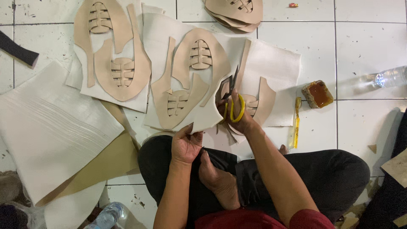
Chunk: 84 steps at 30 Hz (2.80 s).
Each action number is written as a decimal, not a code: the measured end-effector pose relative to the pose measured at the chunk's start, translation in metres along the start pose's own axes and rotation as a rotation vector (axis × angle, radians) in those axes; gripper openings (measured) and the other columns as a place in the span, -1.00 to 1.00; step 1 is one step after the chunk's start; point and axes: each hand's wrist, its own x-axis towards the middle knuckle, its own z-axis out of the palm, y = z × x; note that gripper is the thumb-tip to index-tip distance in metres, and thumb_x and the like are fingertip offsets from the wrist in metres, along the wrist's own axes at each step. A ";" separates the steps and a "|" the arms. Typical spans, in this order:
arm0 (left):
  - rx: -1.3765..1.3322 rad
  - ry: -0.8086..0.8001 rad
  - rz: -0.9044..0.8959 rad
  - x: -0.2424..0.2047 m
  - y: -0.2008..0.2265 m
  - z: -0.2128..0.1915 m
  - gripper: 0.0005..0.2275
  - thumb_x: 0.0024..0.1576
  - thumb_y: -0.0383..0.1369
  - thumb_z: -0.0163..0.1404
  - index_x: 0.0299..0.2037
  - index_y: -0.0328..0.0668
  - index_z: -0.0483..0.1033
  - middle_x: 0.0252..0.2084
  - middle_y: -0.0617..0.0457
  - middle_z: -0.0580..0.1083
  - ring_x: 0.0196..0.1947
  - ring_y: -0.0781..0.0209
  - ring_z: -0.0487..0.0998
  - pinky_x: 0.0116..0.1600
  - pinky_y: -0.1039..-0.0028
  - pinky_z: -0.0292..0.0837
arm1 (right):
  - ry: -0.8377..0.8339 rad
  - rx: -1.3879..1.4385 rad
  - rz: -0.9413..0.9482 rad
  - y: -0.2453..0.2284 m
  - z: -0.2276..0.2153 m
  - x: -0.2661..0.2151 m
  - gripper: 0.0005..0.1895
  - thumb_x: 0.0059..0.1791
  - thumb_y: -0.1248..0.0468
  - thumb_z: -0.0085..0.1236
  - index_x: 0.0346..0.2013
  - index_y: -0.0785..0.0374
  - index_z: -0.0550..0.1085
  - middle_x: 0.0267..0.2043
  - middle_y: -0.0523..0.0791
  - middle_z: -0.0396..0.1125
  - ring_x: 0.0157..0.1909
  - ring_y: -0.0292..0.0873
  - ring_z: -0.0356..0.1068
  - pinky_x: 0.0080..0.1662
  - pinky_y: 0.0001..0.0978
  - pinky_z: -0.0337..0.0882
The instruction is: The person applies glue to a beige shoe upper using a brush, then places it onto a white insole and presses it down. They then use scissors to trim the excess white material around the shoe upper.
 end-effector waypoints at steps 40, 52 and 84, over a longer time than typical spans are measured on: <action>0.494 0.134 0.190 -0.028 -0.020 -0.017 -0.92 -0.03 -0.57 -0.04 -0.38 -0.47 0.42 -0.52 -0.14 0.41 -0.57 0.15 0.34 -0.49 0.40 0.36 | 0.338 -0.668 -0.148 -0.089 -0.046 0.096 -0.32 -0.10 -0.35 -0.11 -0.59 0.25 0.36 -0.67 -0.03 0.24 -0.64 -0.13 0.31 -0.54 -0.36 0.36; 0.499 0.144 0.196 -0.062 -0.020 0.054 -0.90 -0.09 -0.52 -0.05 -0.37 -0.29 0.46 -0.54 -0.04 0.39 -0.54 0.19 0.30 -0.43 0.45 0.24 | 0.411 -0.947 -0.310 -0.090 -0.014 0.061 -0.42 -0.06 -0.30 -0.10 -0.45 0.18 0.40 -0.53 -0.07 0.29 -0.41 -0.09 0.33 -0.27 -0.29 0.33; 1.478 0.474 0.430 0.041 0.036 0.028 -0.52 -0.01 -0.26 0.06 0.10 -0.30 0.27 -0.10 -0.24 0.38 -0.03 -0.12 0.42 -0.02 0.11 0.33 | 0.618 -1.068 -0.534 -0.022 -0.089 -0.033 -0.73 -0.03 0.11 0.14 -0.38 0.20 0.28 -0.52 -0.03 0.33 -0.47 -0.06 0.37 -0.36 -0.22 0.29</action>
